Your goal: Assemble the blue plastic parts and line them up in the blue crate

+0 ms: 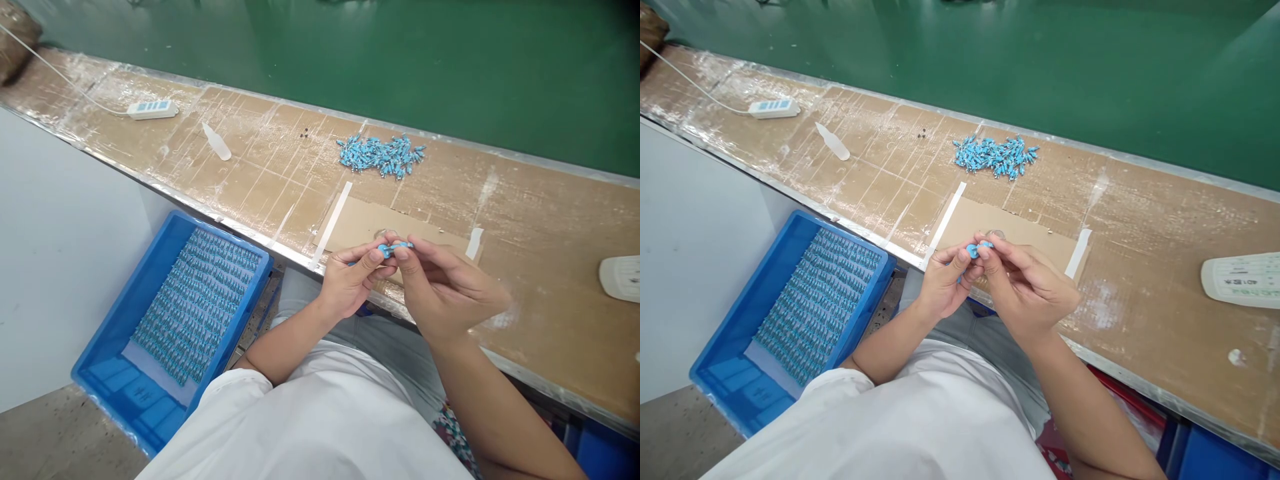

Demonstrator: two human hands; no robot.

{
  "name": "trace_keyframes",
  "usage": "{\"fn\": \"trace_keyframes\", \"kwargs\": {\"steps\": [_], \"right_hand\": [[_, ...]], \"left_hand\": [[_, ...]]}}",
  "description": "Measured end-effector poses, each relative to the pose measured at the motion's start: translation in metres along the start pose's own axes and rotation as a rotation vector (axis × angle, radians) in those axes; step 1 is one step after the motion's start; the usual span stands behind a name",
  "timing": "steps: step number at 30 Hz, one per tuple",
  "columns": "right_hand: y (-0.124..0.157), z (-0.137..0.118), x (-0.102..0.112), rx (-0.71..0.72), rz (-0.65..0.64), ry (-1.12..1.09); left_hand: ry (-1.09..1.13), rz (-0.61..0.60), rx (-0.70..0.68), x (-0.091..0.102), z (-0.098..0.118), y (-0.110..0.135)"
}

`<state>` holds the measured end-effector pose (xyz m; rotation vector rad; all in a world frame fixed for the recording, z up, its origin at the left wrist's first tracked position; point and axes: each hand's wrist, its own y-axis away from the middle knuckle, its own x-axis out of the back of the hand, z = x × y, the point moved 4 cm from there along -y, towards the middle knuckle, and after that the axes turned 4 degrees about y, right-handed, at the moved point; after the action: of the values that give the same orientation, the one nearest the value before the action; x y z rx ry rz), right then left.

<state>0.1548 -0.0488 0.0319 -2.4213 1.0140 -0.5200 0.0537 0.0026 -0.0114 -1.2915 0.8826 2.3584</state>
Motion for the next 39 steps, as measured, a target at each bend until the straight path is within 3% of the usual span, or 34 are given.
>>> {"fn": "trace_keyframes", "kwargs": {"steps": [9,17,24,29,36,39], "right_hand": [[-0.002,-0.003,-0.001,0.071,-0.042,0.042],[-0.011,-0.007,0.001,0.326,-0.069,0.148],[-0.014,-0.006,-0.002,0.408,-0.128,0.098],[-0.013,-0.004,0.001,0.349,-0.093,0.104],[-0.011,-0.003,0.005,0.035,-0.096,-0.065],[-0.008,-0.003,0.007,-0.017,-0.084,-0.055]], "left_hand": [[-0.068,-0.012,-0.046,0.000,0.004,-0.002],[-0.112,-0.097,-0.086,0.000,0.007,0.002],[-0.099,-0.076,-0.083,0.003,0.006,0.005],[-0.102,-0.057,-0.029,0.000,0.004,0.006],[-0.029,-0.038,0.022,0.001,-0.002,0.008],[-0.026,-0.045,0.002,0.000,-0.005,0.008]]}}
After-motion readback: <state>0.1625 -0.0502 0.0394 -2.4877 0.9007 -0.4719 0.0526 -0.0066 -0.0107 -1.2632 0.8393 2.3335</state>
